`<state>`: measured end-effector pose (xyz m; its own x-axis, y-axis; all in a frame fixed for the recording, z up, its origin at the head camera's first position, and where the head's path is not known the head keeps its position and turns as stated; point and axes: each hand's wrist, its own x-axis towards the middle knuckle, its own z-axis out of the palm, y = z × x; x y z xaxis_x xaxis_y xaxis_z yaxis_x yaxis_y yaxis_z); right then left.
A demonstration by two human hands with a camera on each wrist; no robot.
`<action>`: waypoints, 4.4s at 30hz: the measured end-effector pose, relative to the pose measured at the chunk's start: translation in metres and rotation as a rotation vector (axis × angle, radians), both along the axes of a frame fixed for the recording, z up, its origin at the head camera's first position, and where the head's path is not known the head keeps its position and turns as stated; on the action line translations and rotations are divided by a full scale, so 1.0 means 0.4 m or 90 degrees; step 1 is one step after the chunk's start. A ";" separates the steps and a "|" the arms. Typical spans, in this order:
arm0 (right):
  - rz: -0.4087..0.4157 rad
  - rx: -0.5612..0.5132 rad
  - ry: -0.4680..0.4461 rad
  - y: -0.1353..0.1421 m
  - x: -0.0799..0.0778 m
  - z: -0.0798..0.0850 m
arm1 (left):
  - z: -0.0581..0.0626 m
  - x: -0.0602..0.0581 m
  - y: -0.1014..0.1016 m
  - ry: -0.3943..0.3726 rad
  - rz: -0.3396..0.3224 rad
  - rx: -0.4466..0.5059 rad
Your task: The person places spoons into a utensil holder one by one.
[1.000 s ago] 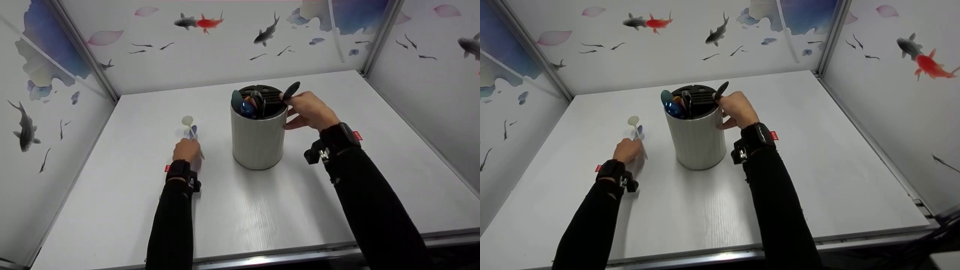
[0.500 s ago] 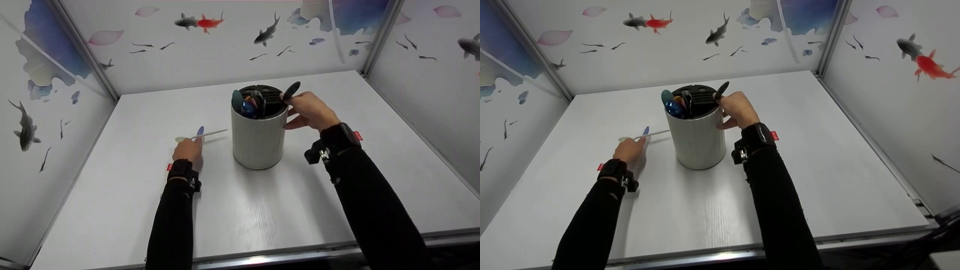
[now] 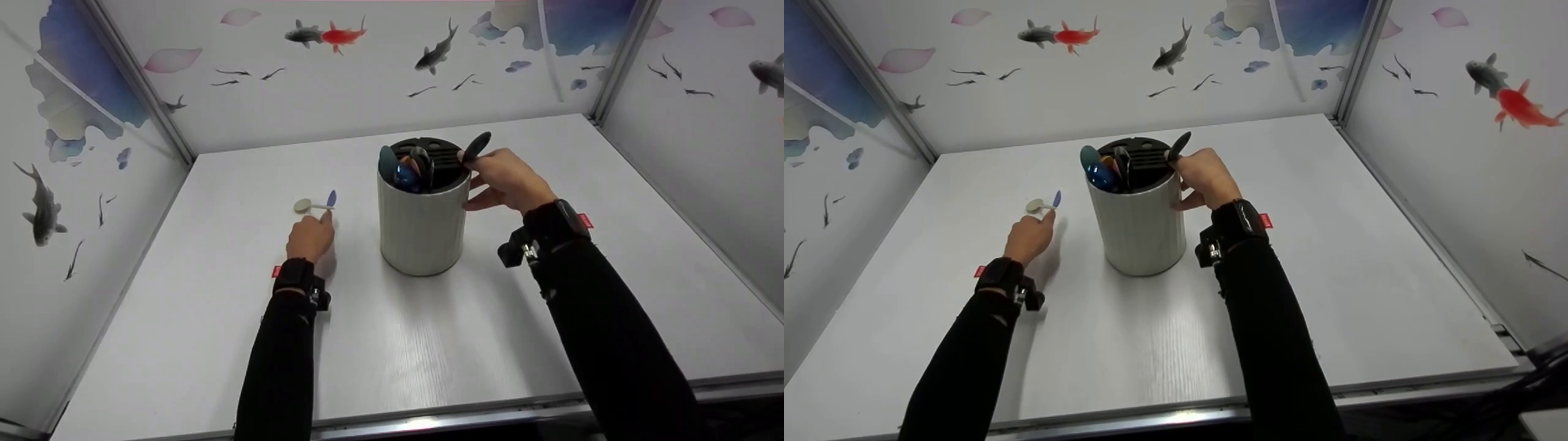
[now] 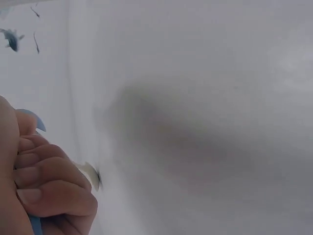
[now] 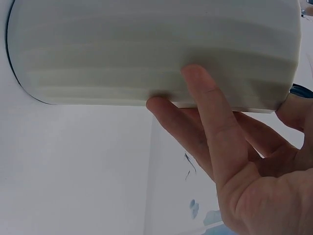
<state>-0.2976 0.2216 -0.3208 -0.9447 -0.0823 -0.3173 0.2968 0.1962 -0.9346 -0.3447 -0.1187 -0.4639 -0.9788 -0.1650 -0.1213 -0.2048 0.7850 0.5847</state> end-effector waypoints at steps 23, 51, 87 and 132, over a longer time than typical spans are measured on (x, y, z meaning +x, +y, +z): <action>-0.004 -0.012 -0.002 -0.002 0.002 -0.001 | 0.133 0.006 0.087 0.358 -0.084 0.412; -0.003 0.003 0.005 0.000 0.003 -0.007 | 0.402 0.072 0.249 0.365 -0.207 0.735; -0.006 -0.021 0.001 -0.002 0.000 -0.007 | 0.427 0.033 0.340 0.370 -0.283 0.609; -0.005 -0.013 -0.002 -0.003 -0.001 -0.011 | 0.160 -0.040 0.062 0.262 -0.118 -0.129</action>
<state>-0.2979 0.2204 -0.3250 -0.9445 -0.0819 -0.3181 0.3006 0.1747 -0.9376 -0.3609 -0.0939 -0.3999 -0.9541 0.0358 0.2975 0.1642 0.8929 0.4192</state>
